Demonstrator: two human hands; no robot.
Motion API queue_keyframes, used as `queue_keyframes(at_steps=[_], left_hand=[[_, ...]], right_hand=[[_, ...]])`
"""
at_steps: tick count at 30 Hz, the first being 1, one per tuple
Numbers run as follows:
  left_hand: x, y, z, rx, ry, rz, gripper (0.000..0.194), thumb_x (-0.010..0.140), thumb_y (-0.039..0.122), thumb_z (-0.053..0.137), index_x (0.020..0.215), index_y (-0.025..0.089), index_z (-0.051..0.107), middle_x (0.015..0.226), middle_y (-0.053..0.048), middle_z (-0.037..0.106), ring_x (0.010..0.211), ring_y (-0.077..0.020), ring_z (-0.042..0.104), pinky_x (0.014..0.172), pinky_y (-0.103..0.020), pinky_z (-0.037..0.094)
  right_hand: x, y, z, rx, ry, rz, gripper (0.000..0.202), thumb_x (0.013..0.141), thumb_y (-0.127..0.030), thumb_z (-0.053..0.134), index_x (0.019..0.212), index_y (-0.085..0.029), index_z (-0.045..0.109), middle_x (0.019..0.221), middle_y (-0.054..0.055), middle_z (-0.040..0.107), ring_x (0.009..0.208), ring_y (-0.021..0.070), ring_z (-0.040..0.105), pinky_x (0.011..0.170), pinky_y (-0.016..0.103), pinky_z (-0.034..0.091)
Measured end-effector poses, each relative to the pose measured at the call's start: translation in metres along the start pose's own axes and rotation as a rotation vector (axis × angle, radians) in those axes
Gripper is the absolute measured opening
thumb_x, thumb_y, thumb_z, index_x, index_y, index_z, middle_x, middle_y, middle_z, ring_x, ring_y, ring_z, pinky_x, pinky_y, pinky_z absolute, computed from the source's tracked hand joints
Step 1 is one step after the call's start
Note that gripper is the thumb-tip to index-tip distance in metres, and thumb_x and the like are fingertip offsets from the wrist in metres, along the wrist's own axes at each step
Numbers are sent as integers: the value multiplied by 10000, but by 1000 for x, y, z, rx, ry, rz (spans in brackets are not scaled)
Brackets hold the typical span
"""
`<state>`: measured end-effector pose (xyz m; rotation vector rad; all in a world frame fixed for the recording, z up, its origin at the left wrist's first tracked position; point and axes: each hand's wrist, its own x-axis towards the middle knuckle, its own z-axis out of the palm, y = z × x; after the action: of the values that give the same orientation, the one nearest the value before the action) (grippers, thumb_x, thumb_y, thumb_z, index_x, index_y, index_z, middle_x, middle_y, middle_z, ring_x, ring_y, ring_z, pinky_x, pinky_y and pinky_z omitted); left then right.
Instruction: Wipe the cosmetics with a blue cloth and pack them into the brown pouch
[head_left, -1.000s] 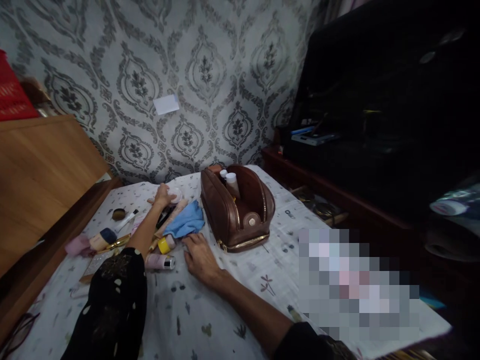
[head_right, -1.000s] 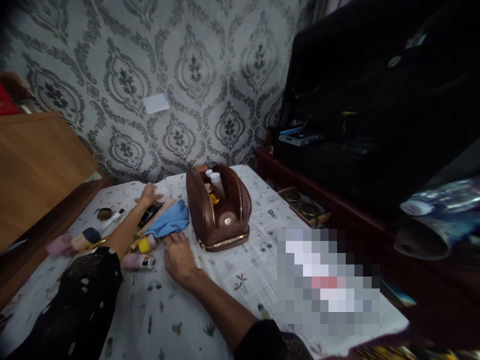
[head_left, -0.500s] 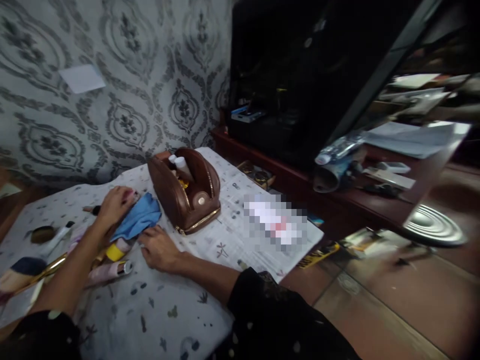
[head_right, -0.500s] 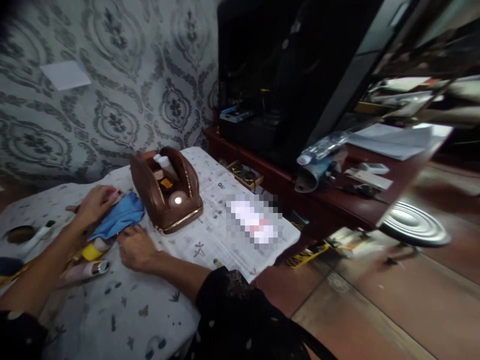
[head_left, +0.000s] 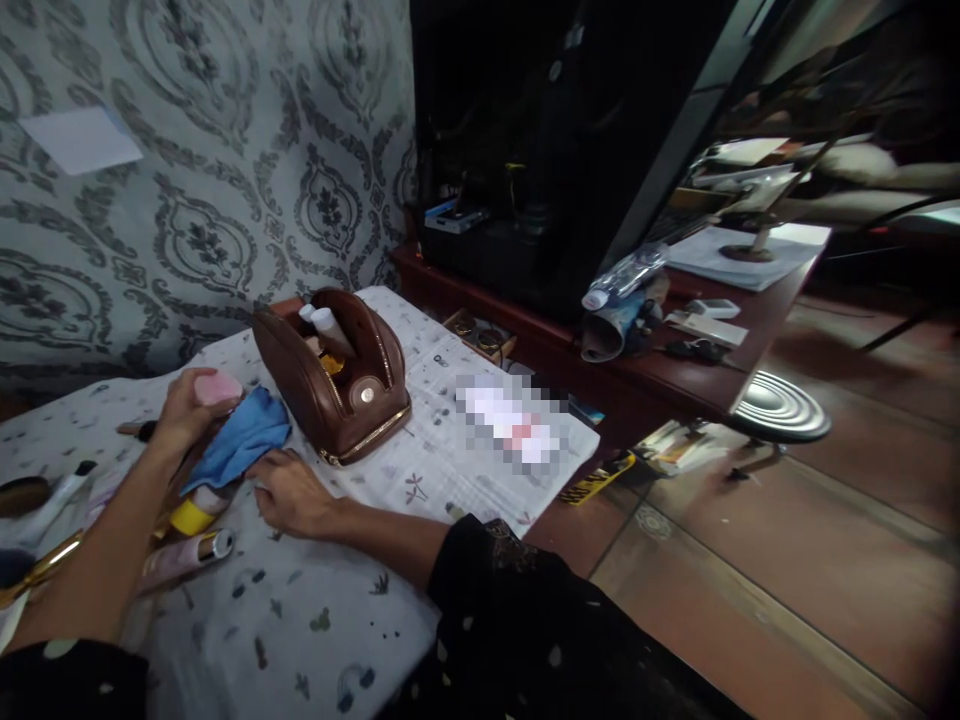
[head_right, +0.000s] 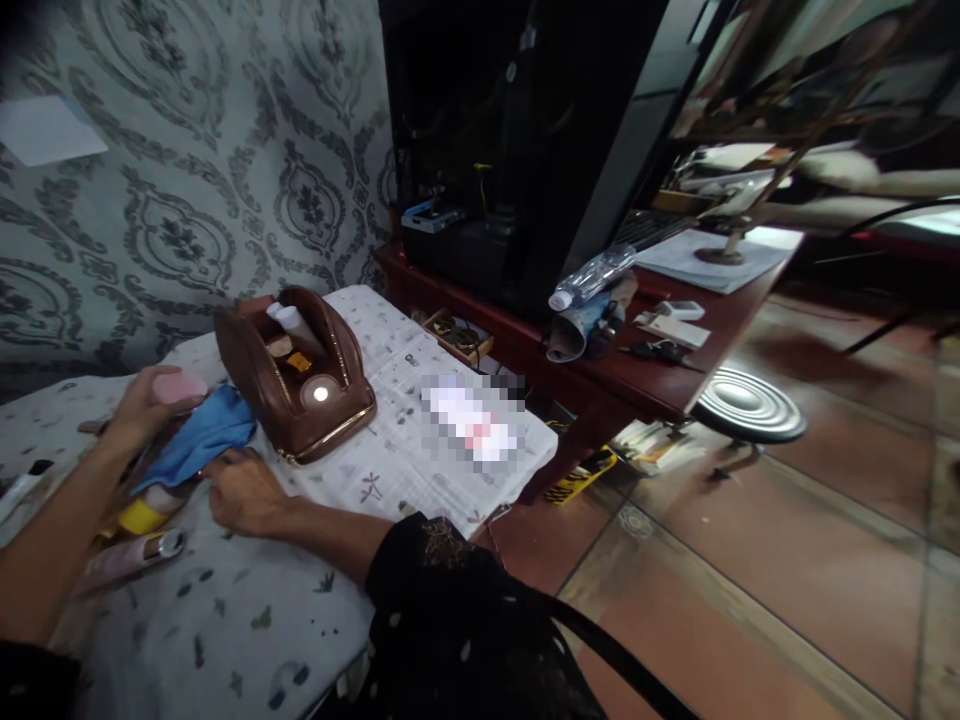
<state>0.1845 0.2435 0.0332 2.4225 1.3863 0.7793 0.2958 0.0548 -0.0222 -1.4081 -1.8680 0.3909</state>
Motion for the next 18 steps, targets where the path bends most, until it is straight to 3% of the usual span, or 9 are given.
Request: queue_keyframes(at_steps=[4, 7, 11, 15, 18], left_hand=[[-11, 20, -2, 130, 64, 260, 612, 726, 296, 551, 1312, 133, 482, 1290, -163, 484, 1250, -317, 478, 1090, -477, 411], [-21, 36, -12, 144, 46, 356, 442, 787, 269, 456, 1206, 161, 545, 1237, -138, 527, 1218, -294, 506, 1069, -453, 430], [-35, 48, -17, 103, -44, 297, 394, 860, 436, 413, 1104, 175, 580, 1101, -104, 605, 1021, -269, 602, 938, -421, 506], [-44, 46, -5, 258, -31, 265, 492, 869, 460, 387, 1185, 135, 579, 1182, -169, 582, 1142, -347, 541, 1010, -512, 447], [-46, 42, 3, 369, -48, 163, 603, 866, 447, 419, 1337, 79, 496, 1220, -219, 546, 1187, -392, 498, 1025, -552, 422]], right_hand=[[-1, 1, -1, 65, 10, 56, 248, 864, -126, 549, 1091, -146, 647, 1114, 99, 669, 1138, 211, 583, 1047, 348, 431], [-2, -1, -5, 85, 28, 86, 246, 847, -117, 560, 1075, -165, 641, 1116, 87, 646, 1147, 208, 572, 1043, 349, 440], [-4, -4, -9, 67, 37, 117, 256, 848, -117, 550, 1092, -131, 626, 1141, 121, 622, 1169, 219, 554, 1031, 336, 455], [-4, -4, -10, 83, 37, 116, 301, 843, -111, 536, 1135, -119, 608, 1136, 125, 624, 1180, 220, 549, 1048, 332, 446], [-4, -4, -9, 98, 41, 138, 346, 839, -106, 525, 1178, -102, 592, 1148, 129, 619, 1204, 212, 549, 1063, 308, 432]])
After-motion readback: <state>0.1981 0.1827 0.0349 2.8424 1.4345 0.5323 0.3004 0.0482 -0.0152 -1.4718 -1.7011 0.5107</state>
